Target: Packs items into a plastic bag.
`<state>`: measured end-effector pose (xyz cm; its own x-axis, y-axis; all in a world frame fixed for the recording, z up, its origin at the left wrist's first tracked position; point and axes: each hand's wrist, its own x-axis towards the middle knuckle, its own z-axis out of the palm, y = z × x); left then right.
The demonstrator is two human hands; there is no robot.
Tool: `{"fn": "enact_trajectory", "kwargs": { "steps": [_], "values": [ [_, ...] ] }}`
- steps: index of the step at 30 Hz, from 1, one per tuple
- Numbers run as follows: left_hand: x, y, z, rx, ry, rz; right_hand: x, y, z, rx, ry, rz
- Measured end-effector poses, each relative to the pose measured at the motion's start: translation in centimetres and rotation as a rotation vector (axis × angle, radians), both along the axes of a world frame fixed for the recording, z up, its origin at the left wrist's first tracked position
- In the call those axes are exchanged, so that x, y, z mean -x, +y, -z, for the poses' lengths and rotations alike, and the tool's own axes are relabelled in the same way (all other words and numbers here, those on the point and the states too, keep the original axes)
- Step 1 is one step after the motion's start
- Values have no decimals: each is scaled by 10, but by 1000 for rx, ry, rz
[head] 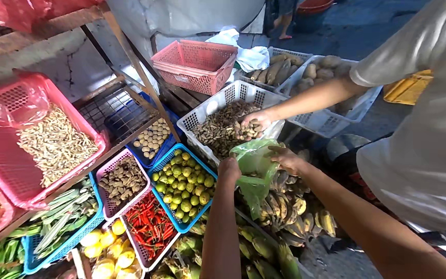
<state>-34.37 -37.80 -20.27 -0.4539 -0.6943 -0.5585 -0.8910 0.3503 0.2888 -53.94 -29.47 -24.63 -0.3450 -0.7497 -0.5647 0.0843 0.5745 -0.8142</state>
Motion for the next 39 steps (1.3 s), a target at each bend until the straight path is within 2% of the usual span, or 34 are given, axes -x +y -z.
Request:
{"fn": "enact_trajectory", "kwargs": {
  "steps": [19, 36, 39],
  "values": [
    [-1, 0, -2, -2, -3, -3, 1, 1, 7, -19, 2, -5],
    [-11, -5, 4, -43, 152, -12, -3, 4, 5, 16, -39, 9],
    [-11, -7, 4, -47, 129, -13, -4, 2, 2, 22, -47, 11]
  ]
}}
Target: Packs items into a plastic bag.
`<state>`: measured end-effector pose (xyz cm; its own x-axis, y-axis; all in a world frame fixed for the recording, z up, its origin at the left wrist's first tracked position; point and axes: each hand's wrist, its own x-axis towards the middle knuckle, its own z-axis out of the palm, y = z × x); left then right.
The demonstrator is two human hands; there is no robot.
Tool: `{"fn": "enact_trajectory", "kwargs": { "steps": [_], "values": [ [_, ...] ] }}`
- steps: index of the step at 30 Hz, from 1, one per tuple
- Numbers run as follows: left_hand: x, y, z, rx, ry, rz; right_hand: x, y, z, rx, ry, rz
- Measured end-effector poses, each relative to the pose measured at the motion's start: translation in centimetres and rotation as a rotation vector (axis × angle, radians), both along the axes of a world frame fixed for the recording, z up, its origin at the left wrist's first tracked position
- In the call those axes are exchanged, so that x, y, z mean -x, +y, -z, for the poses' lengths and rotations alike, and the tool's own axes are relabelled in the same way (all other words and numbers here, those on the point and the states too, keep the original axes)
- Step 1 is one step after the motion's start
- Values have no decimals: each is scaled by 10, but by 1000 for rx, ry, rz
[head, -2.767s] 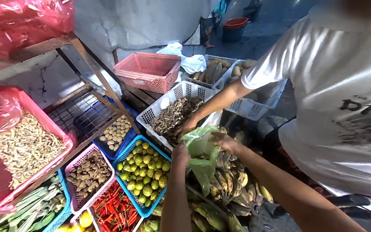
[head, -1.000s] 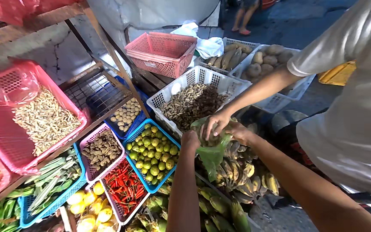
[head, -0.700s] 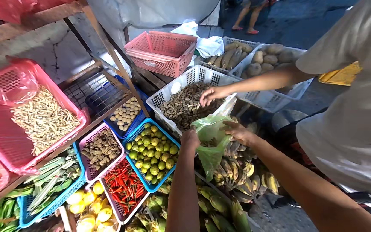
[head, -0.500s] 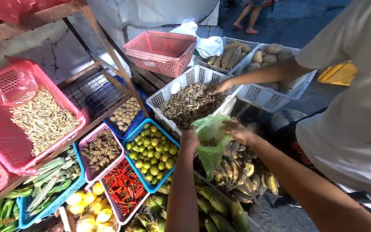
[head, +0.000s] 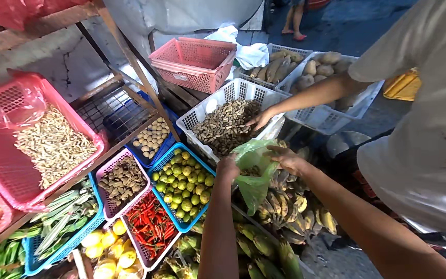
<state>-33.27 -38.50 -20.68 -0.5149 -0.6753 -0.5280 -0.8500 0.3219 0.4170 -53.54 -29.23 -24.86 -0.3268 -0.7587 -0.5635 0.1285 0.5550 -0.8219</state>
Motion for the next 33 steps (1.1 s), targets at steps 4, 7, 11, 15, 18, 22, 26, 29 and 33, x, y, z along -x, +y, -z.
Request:
{"fn": "enact_trajectory", "kwargs": {
  "steps": [4, 7, 11, 15, 18, 22, 26, 29, 33],
  "values": [
    [5, 1, -2, 15, -68, -2, 0, 0, -2, 2, -17, 12],
    [8, 4, -5, 27, -108, -11, 1, 2, -2, 16, -36, 36],
    [14, 10, -7, 55, -154, -17, 2, 3, 2, 31, -70, 54],
    [16, 14, -6, 91, -175, -4, 2, 3, 6, 34, -84, 71],
    [14, 12, -7, 83, -169, 7, 3, 5, 7, 39, -88, 78],
    [14, 13, -9, 77, -171, -4, 4, 4, 8, 31, -82, 74],
    [13, 12, -7, 77, -155, -8, 4, 3, 5, 31, -77, 59],
    [13, 12, -7, 77, -151, -7, 3, 2, 3, 27, -83, 65],
    [13, 11, -7, 77, -158, -11, 4, 2, 4, 30, -97, 73]
  ]
}}
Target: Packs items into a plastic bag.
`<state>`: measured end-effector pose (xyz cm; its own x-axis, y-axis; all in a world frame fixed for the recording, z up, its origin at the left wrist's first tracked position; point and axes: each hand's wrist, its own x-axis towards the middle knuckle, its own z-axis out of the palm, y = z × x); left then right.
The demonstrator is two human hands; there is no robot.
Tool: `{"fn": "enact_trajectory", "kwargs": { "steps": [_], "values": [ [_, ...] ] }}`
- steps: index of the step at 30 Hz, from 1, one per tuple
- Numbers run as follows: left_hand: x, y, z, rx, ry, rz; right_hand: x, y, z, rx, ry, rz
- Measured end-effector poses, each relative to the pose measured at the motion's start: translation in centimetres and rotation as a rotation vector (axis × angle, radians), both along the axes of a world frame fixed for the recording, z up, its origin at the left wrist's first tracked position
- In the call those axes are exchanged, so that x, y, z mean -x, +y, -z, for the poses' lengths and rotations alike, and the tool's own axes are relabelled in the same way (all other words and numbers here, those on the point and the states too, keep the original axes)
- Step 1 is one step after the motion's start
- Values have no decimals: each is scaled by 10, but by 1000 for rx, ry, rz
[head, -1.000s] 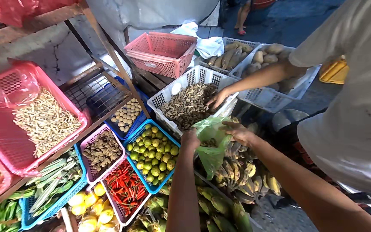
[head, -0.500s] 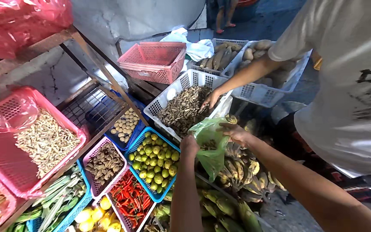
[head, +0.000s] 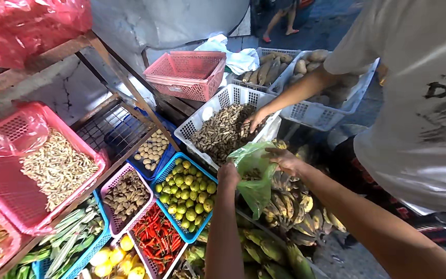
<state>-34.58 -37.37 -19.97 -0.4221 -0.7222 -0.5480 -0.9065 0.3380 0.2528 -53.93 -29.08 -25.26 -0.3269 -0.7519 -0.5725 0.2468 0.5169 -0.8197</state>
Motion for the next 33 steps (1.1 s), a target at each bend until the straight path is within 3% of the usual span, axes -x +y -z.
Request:
{"fn": "enact_trajectory", "kwargs": {
  "steps": [33],
  "values": [
    [-2, -5, 2, -17, 19, 15, 1, -3, -4, 8, 12, 6]
  ]
}}
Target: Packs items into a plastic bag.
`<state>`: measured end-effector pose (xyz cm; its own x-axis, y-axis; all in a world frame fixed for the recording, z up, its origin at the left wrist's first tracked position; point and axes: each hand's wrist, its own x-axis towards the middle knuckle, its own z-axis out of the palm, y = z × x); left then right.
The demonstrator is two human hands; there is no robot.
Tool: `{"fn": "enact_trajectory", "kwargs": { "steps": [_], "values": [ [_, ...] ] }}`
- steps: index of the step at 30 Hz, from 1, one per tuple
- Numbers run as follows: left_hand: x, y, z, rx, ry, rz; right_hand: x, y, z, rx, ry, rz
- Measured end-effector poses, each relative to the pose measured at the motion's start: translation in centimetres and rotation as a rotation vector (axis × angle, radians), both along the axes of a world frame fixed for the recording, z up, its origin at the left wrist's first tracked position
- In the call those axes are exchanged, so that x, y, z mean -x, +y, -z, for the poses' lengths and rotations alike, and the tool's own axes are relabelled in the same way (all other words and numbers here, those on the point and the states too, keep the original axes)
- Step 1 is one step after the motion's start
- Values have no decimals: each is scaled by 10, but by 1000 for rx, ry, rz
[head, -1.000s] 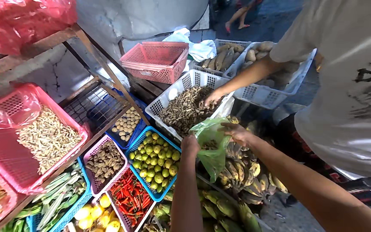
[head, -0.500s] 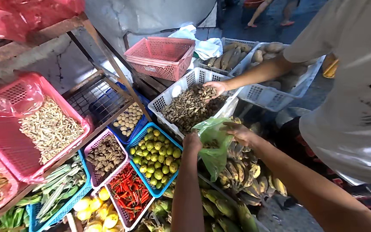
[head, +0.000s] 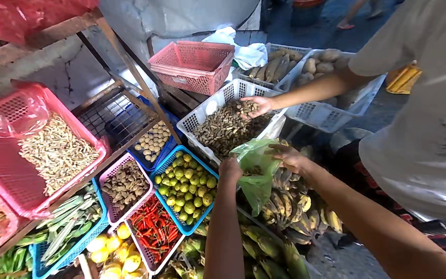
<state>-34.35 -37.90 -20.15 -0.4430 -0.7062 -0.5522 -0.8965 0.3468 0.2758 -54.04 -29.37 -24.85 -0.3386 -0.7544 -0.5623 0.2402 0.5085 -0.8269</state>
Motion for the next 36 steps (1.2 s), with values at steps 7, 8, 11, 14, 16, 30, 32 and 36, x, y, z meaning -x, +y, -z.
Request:
{"fn": "enact_trajectory", "kwargs": {
  "steps": [7, 8, 11, 14, 16, 30, 32, 36],
  "values": [
    [1, -2, 0, -9, -1, -2, 4, 0, 0, 19, -12, 41],
    [1, -3, 0, -9, 0, -3, 4, 0, 0, 22, -16, 45],
    [2, -4, 2, -12, 2, -11, 5, 0, 1, 30, -9, 36],
    [2, -4, 2, -14, -8, -11, 5, -1, 2, 25, -4, 33],
    [1, -4, 1, -16, -9, -8, 4, -1, 2, 18, -6, 37],
    [-1, -9, 0, -68, 31, -18, 1, 5, 6, 40, 19, 25],
    [-2, -9, 2, -69, 48, -24, -1, 6, 5, 46, 11, 43],
    [-5, -10, 4, -67, 90, -41, -5, 7, 4, 40, 20, 94]
  ]
}}
